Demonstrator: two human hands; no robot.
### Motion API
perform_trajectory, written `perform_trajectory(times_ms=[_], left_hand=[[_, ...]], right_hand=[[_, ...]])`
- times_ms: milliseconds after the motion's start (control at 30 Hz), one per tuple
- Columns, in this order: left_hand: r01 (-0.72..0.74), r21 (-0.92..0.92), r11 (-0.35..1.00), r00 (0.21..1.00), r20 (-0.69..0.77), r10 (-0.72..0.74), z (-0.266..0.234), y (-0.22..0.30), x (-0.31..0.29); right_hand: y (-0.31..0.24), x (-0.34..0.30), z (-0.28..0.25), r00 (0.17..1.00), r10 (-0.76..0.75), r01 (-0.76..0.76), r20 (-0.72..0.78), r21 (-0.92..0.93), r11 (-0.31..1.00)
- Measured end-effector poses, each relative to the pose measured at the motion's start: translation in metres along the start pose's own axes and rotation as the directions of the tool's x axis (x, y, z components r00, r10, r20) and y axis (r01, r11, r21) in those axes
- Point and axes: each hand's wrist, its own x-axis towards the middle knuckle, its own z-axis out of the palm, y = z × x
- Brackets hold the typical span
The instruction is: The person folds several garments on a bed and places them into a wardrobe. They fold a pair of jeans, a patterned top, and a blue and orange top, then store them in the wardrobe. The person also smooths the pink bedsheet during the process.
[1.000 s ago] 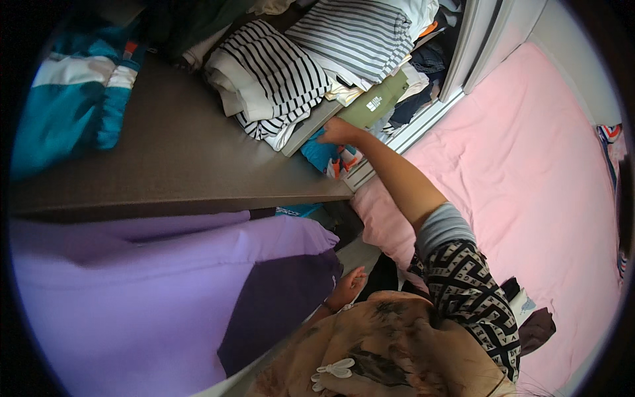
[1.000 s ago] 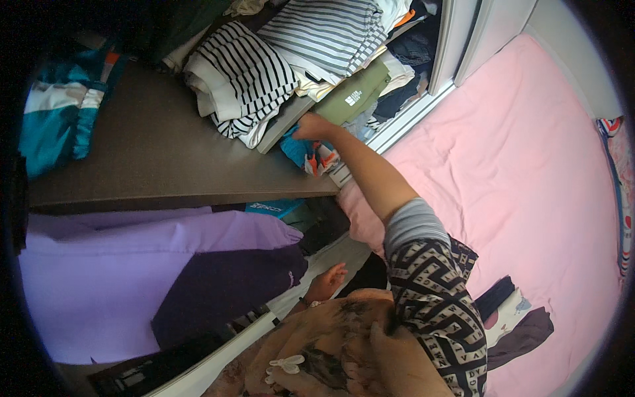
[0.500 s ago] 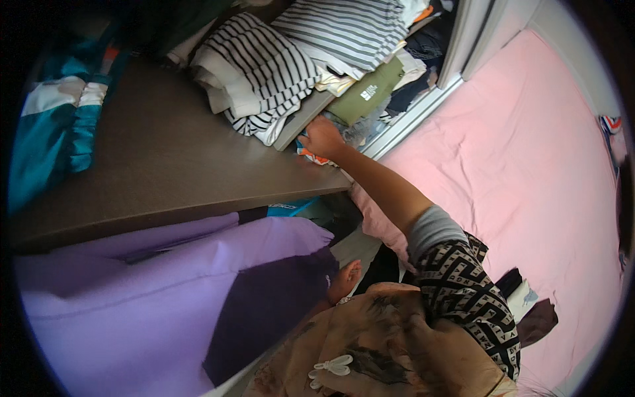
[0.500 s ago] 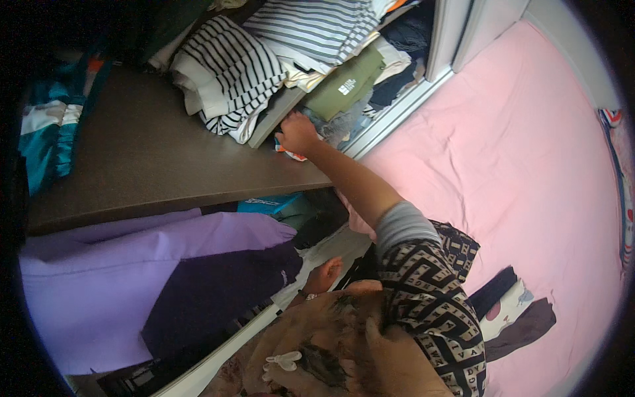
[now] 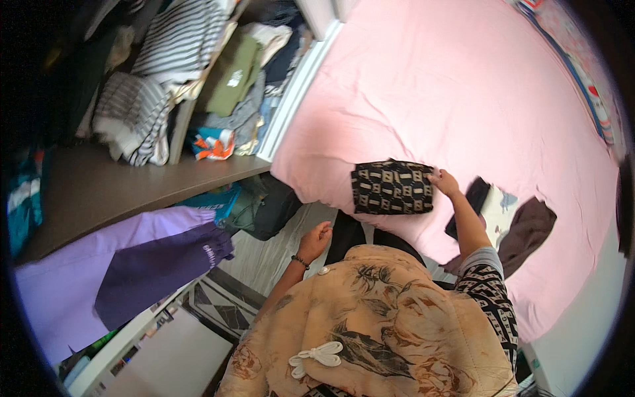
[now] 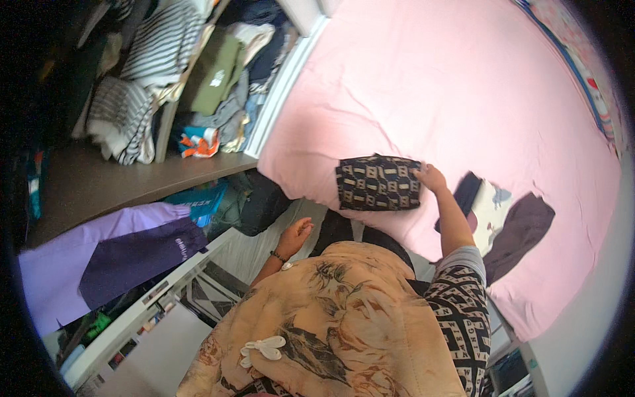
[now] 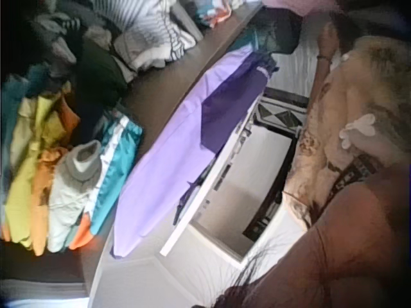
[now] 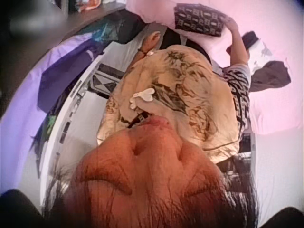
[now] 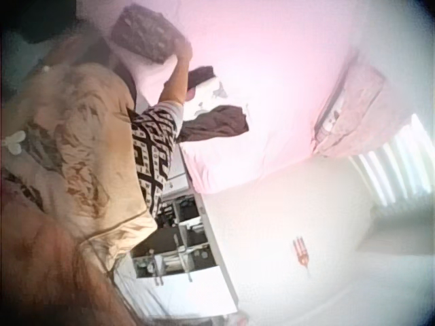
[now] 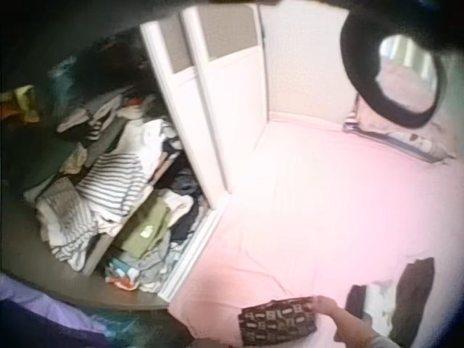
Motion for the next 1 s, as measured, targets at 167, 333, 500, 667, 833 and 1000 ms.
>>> perform_trajectory(times_ms=[167,333,500,667,833,1000], left_hand=[[0.112,-0.083,0.990,0.979,0.178,-0.095,0.038,0.003,0.025],[0.192,-0.147,0.970,0.958,0.242,-0.153,0.065,0.005,0.042],[0.346,-0.234,0.909,0.919,0.282,-0.277,0.088,0.002,0.052],[0.581,-0.379,0.720,0.797,0.445,-0.409,0.118,0.003,0.057],[0.615,-0.612,0.497,0.762,0.623,-0.178,0.153,0.044,0.070],[0.417,-0.850,0.321,0.841,0.495,0.218,0.192,0.158,0.095]], right_hand=[[0.035,-0.023,0.073,0.985,-0.095,-0.051,0.143,0.770,0.637],[0.008,-0.028,0.094,0.928,0.323,-0.220,-0.186,0.426,0.878],[0.001,-0.034,0.075,0.973,0.142,-0.228,0.180,0.826,0.516],[-0.010,-0.045,0.066,0.943,-0.102,-0.290,0.318,0.931,0.221],[-0.035,-0.088,0.036,0.958,-0.138,-0.232,0.251,0.963,0.138],[0.001,-0.176,-0.020,0.994,0.031,0.104,-0.100,0.982,-0.156]])
